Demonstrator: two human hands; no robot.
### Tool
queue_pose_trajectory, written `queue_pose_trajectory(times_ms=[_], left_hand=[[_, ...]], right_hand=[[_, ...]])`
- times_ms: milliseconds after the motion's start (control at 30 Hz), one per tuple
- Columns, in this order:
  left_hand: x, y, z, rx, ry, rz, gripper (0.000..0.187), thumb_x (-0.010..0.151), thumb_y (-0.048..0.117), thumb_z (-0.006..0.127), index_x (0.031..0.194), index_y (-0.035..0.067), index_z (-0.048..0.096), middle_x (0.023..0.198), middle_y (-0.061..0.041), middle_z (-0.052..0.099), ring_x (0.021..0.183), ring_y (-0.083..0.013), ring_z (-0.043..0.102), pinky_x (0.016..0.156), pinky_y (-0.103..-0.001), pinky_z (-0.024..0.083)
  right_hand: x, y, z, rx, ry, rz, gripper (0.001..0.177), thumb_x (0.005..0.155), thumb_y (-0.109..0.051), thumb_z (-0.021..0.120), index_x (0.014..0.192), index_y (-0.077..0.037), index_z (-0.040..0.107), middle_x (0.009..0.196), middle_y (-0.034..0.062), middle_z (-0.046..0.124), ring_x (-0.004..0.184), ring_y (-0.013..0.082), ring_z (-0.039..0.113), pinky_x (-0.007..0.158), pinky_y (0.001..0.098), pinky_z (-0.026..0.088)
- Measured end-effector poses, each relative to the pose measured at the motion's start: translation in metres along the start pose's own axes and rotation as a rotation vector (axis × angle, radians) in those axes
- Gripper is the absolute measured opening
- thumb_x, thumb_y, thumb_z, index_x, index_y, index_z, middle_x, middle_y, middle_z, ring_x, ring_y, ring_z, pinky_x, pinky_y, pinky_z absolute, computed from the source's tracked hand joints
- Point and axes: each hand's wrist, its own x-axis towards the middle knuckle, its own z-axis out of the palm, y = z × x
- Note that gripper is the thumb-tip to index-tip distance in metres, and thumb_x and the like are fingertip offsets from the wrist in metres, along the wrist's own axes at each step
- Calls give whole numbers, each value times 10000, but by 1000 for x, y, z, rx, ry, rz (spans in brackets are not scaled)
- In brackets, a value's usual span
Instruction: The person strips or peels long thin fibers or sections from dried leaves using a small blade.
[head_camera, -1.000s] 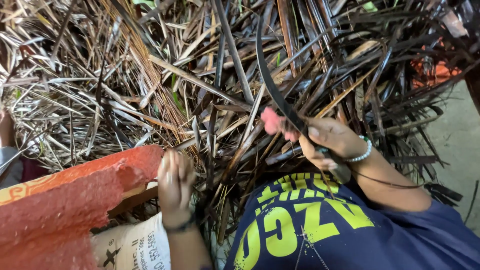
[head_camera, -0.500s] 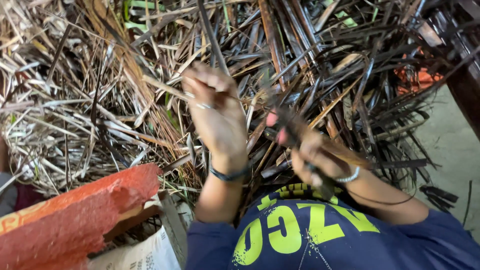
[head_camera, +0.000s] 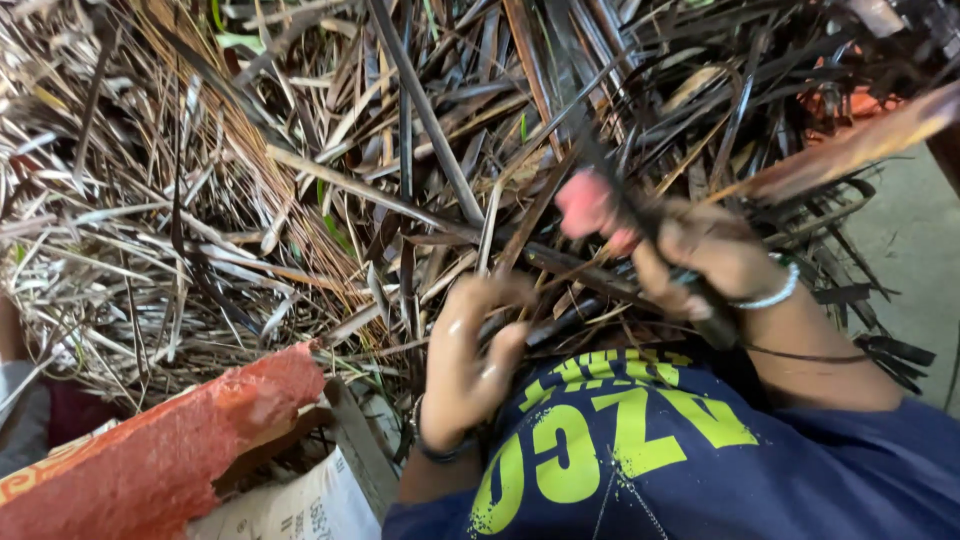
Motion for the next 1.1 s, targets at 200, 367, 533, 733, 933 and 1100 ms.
queue_pose_trajectory(times_ms=[200, 367, 533, 733, 933, 1100], left_hand=[[2, -2, 30, -26, -140, -211, 233, 1039, 179, 551, 1125, -26, 621, 657, -164, 663, 530, -350, 631, 556, -458, 520], [-4, -5, 26, -396, -137, -352, 366, 1120, 297, 342, 1091, 40, 602, 662, -5, 545, 454, -80, 450, 462, -204, 391], [-14, -14, 28, -274, -91, -362, 471, 1100, 416, 333, 1266, 73, 612, 677, 58, 437, 600, -72, 443, 609, -236, 384], [-68, -78, 48, -483, 62, -335, 257, 1113, 240, 452, 1025, 68, 621, 810, 11, 549, 625, -70, 439, 584, -224, 418], [-100, -91, 49, -485, 76, -462, 291, 1097, 294, 476, 956, 95, 635, 662, 47, 462, 566, -73, 442, 569, -225, 410], [-103, -85, 52, -508, 120, -537, 277, 1085, 256, 508, 1156, 56, 688, 804, -23, 694, 579, -74, 482, 608, -242, 400]], right_hand=[[-7, 25, 3, 44, -25, 160, 302, 1051, -122, 458, 1145, 145, 565, 471, 127, 475, 294, 159, 490, 246, 226, 439], [7, 3, 8, 279, -226, 334, 824, 1042, -218, 522, 1641, -85, -28, 649, 74, 500, 419, 133, 443, 357, 231, 435], [3, 12, 2, 75, -144, 400, 649, 1078, -206, 431, 1646, -165, 120, 703, 69, 478, 427, 113, 441, 334, 215, 425], [8, 16, -12, -100, 50, 568, 279, 1068, -141, 450, 1250, 18, 589, 689, 92, 540, 412, 125, 500, 327, 240, 433], [28, -16, -55, -202, 463, 167, 247, 1134, -197, 470, 909, -107, 424, 733, 12, 425, 435, 57, 362, 354, 189, 299], [7, 2, -24, -261, 96, 331, 194, 1096, -181, 440, 1240, -101, 544, 618, -23, 513, 371, 36, 440, 298, 168, 396]])
